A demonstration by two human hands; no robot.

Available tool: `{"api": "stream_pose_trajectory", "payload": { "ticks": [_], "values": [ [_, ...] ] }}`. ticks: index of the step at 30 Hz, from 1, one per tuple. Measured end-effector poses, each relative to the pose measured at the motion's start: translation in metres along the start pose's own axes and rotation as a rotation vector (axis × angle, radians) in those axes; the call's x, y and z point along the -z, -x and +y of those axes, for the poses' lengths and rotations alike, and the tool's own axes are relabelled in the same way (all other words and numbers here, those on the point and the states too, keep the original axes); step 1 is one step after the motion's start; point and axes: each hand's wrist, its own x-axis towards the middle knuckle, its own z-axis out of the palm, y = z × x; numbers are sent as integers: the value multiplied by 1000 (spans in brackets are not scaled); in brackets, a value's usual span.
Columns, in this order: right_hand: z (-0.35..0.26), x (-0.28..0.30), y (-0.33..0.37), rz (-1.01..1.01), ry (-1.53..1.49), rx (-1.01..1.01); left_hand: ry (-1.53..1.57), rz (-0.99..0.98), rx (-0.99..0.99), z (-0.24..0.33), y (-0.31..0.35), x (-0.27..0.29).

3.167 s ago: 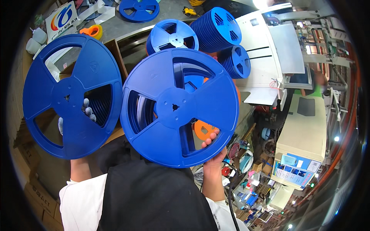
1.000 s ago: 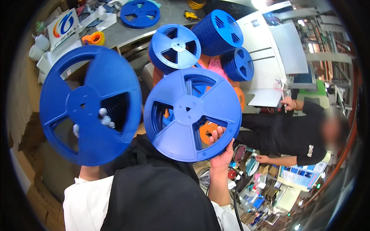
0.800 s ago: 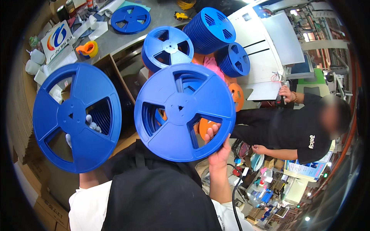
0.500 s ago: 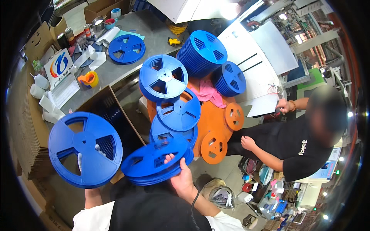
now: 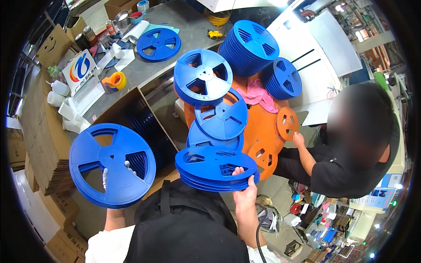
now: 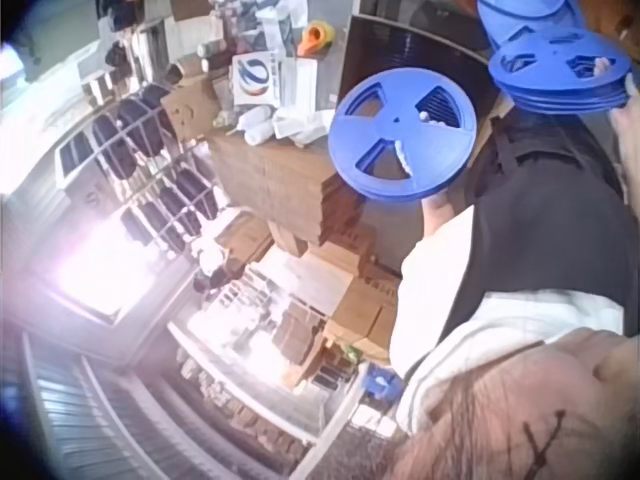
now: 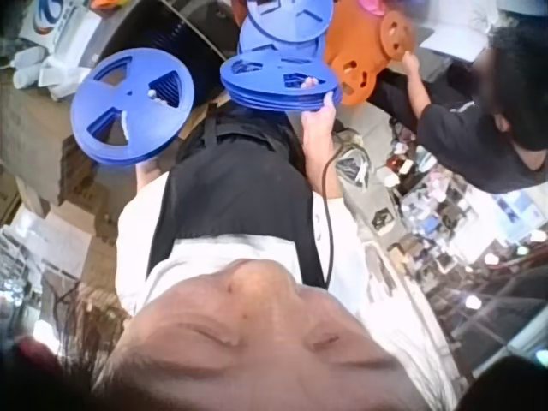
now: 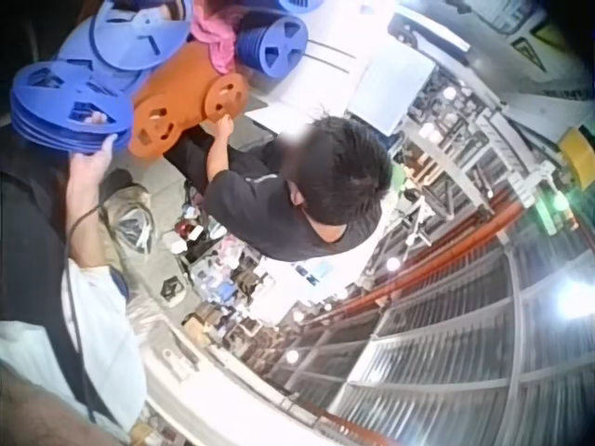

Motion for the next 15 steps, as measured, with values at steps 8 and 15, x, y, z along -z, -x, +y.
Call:
{"api": "stream_pose_trajectory", "payload": {
  "ticks": [8,15],
  "values": [
    [2,-37,22,-6,82,90,46,-64,33,-7,-16,-4],
    [4,-44,45,-200,191,74,82,-78,36,-5,-14,-4]
  ]
}}
